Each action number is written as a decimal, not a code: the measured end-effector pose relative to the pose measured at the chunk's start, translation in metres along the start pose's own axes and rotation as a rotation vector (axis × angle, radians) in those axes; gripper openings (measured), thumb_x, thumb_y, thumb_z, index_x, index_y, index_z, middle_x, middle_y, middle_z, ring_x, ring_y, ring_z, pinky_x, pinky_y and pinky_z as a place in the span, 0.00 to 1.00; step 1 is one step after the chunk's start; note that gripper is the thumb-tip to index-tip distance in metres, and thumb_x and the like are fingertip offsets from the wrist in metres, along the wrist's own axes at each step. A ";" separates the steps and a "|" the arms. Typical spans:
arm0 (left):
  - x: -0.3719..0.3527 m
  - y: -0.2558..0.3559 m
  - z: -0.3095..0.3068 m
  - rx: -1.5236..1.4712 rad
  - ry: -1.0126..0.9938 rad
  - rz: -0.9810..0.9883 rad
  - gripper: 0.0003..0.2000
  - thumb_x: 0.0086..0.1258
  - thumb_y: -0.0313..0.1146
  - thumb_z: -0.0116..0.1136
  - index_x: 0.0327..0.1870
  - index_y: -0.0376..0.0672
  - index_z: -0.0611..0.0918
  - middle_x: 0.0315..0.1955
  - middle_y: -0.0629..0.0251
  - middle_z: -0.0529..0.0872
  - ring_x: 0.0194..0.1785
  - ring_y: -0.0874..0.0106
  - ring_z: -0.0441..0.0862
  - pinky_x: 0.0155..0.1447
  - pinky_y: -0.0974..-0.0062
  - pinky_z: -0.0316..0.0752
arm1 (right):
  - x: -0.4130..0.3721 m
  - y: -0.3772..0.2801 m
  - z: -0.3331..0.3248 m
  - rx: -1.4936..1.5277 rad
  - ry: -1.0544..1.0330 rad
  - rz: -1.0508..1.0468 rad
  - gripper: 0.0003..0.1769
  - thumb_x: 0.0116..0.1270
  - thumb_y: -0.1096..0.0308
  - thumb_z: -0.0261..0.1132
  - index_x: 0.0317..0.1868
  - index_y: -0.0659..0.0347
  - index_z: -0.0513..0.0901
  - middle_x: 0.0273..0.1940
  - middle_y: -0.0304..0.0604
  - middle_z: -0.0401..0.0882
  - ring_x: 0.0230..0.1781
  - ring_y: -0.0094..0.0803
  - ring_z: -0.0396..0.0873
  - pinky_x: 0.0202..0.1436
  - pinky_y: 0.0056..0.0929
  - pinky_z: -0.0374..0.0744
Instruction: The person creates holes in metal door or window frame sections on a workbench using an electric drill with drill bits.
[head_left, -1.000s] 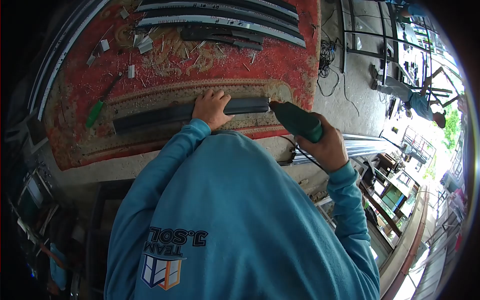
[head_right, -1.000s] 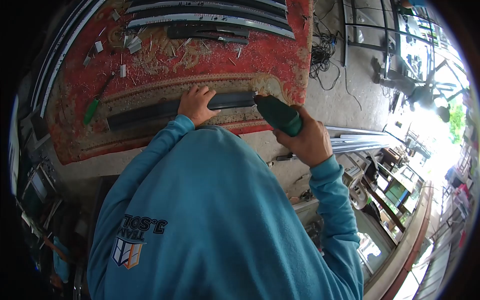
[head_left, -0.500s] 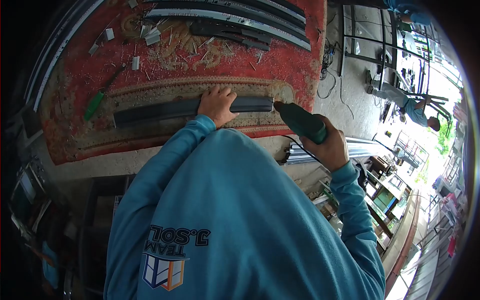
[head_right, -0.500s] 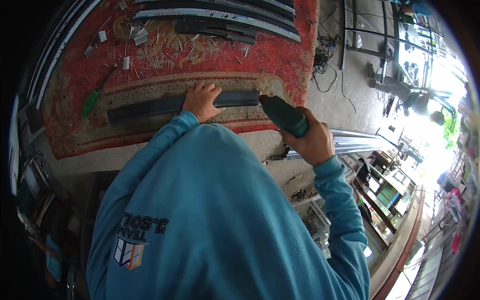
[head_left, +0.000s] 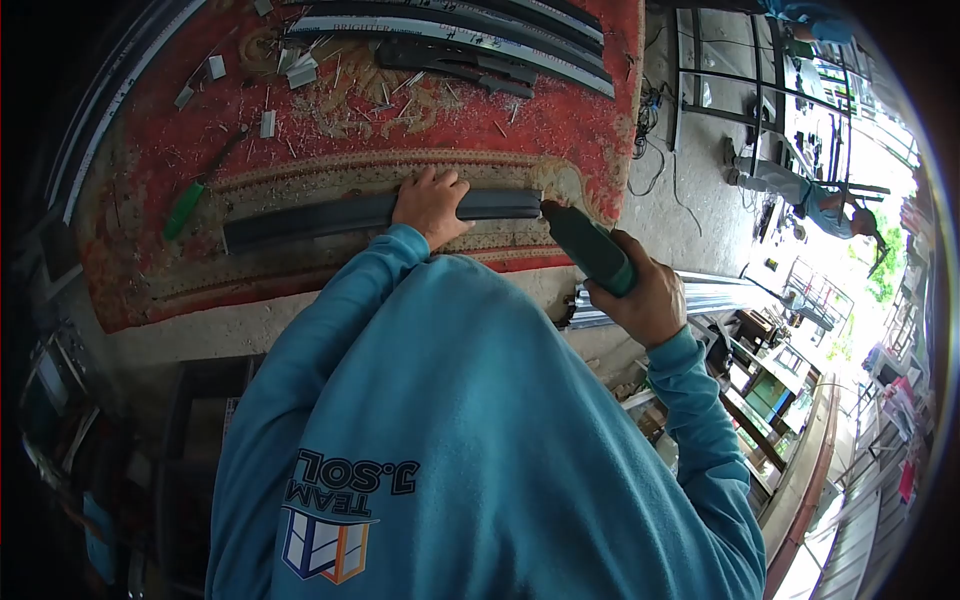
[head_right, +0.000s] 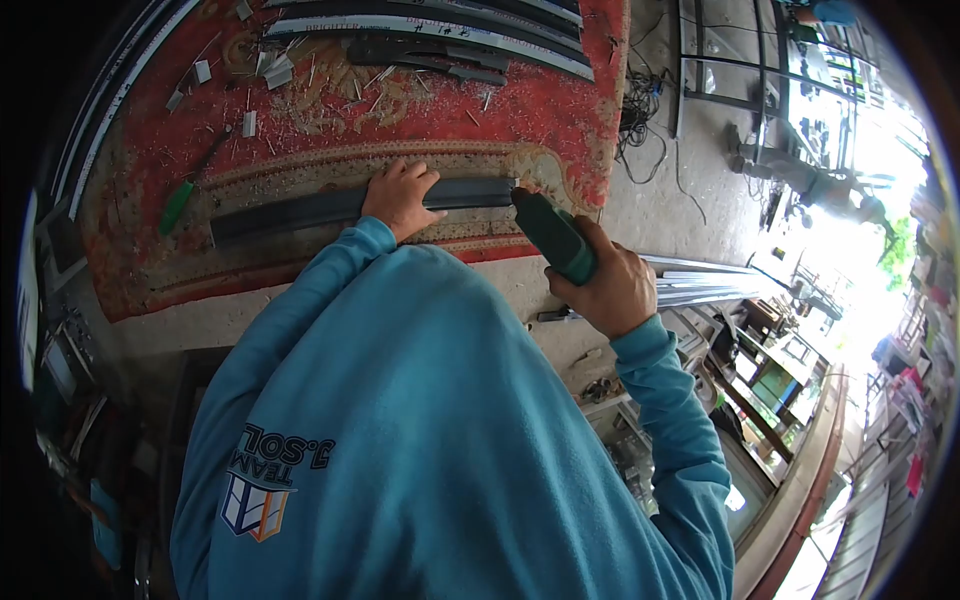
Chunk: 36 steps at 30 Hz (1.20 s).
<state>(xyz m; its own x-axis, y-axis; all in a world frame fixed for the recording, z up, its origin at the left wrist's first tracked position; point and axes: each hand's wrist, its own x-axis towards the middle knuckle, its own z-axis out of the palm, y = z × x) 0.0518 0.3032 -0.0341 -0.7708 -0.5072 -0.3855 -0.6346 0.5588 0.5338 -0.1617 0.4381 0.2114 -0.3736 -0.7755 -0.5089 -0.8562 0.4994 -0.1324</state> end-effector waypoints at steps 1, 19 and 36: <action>0.000 0.000 0.000 0.003 -0.013 -0.009 0.32 0.63 0.56 0.76 0.65 0.51 0.83 0.62 0.69 0.80 0.69 0.61 0.73 0.72 0.51 0.75 | -0.002 0.001 0.002 -0.005 0.007 -0.011 0.42 0.54 0.49 0.77 0.69 0.51 0.79 0.38 0.55 0.91 0.38 0.54 0.91 0.45 0.51 0.86; -0.001 0.002 -0.001 0.028 -0.020 -0.010 0.31 0.63 0.55 0.75 0.65 0.50 0.83 0.65 0.68 0.80 0.72 0.59 0.72 0.72 0.49 0.73 | -0.005 -0.007 0.003 -0.053 0.025 -0.048 0.43 0.55 0.46 0.77 0.70 0.52 0.78 0.39 0.57 0.90 0.38 0.55 0.90 0.44 0.51 0.87; -0.002 -0.001 0.002 -0.010 0.025 0.011 0.31 0.63 0.54 0.76 0.64 0.48 0.83 0.64 0.66 0.80 0.71 0.57 0.72 0.71 0.46 0.74 | 0.092 0.012 -0.056 0.338 -0.280 0.103 0.27 0.59 0.60 0.80 0.54 0.68 0.86 0.36 0.41 0.88 0.27 0.23 0.82 0.25 0.25 0.81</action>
<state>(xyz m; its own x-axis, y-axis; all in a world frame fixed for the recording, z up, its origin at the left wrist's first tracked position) 0.0538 0.3051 -0.0356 -0.7760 -0.5172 -0.3611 -0.6256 0.5578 0.5455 -0.2259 0.3512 0.2112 -0.2998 -0.6044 -0.7381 -0.6375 0.7025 -0.3163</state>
